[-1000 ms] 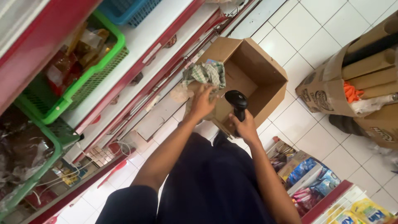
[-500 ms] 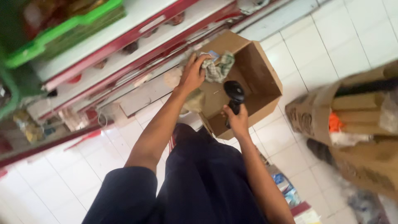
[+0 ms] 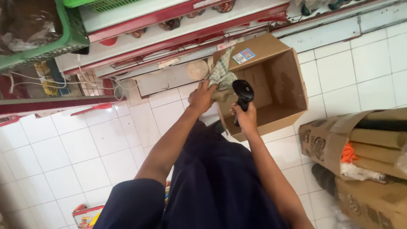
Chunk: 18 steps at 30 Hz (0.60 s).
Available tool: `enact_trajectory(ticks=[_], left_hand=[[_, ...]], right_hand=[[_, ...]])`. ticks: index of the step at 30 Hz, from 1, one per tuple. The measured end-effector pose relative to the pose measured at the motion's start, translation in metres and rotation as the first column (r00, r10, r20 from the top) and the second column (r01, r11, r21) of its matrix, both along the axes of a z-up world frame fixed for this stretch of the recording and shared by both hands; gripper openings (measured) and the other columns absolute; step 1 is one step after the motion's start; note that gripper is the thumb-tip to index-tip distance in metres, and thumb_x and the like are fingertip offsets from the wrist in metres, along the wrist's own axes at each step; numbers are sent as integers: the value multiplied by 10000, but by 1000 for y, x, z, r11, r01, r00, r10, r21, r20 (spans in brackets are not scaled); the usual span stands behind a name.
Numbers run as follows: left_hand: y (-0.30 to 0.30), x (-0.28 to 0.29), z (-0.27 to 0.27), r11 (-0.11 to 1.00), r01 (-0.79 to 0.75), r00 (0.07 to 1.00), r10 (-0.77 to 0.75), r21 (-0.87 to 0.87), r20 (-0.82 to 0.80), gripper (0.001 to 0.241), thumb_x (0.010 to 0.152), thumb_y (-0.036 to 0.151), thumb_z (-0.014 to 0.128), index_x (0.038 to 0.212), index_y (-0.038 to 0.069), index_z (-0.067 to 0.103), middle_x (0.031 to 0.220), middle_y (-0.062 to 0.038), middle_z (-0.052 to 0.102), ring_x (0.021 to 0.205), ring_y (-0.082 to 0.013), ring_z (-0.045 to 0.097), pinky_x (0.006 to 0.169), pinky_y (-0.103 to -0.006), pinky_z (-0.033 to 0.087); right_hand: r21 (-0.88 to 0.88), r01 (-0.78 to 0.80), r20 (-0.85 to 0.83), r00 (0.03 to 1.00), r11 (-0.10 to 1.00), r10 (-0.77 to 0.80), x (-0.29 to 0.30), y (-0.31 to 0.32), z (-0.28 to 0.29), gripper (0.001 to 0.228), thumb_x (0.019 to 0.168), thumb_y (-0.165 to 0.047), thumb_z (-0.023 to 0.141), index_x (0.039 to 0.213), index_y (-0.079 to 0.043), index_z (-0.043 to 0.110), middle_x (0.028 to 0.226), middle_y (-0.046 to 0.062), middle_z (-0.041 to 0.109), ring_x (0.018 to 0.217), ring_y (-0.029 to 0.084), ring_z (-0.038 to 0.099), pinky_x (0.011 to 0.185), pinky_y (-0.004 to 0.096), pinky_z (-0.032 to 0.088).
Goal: The person repeatedly takes packaged coffee bags from a cardboard box, wipes them with a cloth, and places them on a shelf. The person also uses a barcode scanner on some items and moves a red crate on the floor.
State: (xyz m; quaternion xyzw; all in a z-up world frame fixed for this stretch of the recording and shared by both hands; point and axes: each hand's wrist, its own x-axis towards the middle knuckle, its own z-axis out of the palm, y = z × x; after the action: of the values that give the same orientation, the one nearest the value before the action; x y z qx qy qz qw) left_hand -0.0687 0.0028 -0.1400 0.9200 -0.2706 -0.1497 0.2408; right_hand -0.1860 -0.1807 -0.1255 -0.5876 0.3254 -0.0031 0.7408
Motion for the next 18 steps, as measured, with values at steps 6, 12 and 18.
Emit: enact_trajectory(ticks=[6, 12, 18], left_hand=[[8, 27, 27, 983, 169, 985, -172, -75, -24, 601, 721, 195, 820, 1286, 118, 630, 1294, -131, 583, 1208, -383, 550, 930, -479, 529], [-2, 26, 127, 954, 196, 972, -219, -228, -83, 543, 699, 279, 851, 1193, 121, 691, 1141, -138, 645, 1117, -358, 613, 900, -464, 522], [-66, 5, 170, 846, 206, 974, -227, -491, 18, 529, 684, 209, 876, 1156, 81, 673, 1196, -172, 659, 1121, -381, 633, 933, -443, 533]], right_hand=[[-36, 50, 48, 998, 998, -48, -7, 10, 4, 228, 949, 3, 649, 1166, 7, 581, 942, 103, 701, 775, 186, 715, 695, 316, 603], [-50, 273, -26, 961, 961, -274, -29, -4, 39, 285, 983, -78, 653, 1244, 9, 582, 950, 112, 716, 772, 203, 728, 714, 342, 624], [-66, 439, 62, 898, 896, -435, -64, -52, 70, 238, 966, -81, 721, 1172, 17, 654, 949, 87, 715, 807, 174, 712, 746, 325, 607]])
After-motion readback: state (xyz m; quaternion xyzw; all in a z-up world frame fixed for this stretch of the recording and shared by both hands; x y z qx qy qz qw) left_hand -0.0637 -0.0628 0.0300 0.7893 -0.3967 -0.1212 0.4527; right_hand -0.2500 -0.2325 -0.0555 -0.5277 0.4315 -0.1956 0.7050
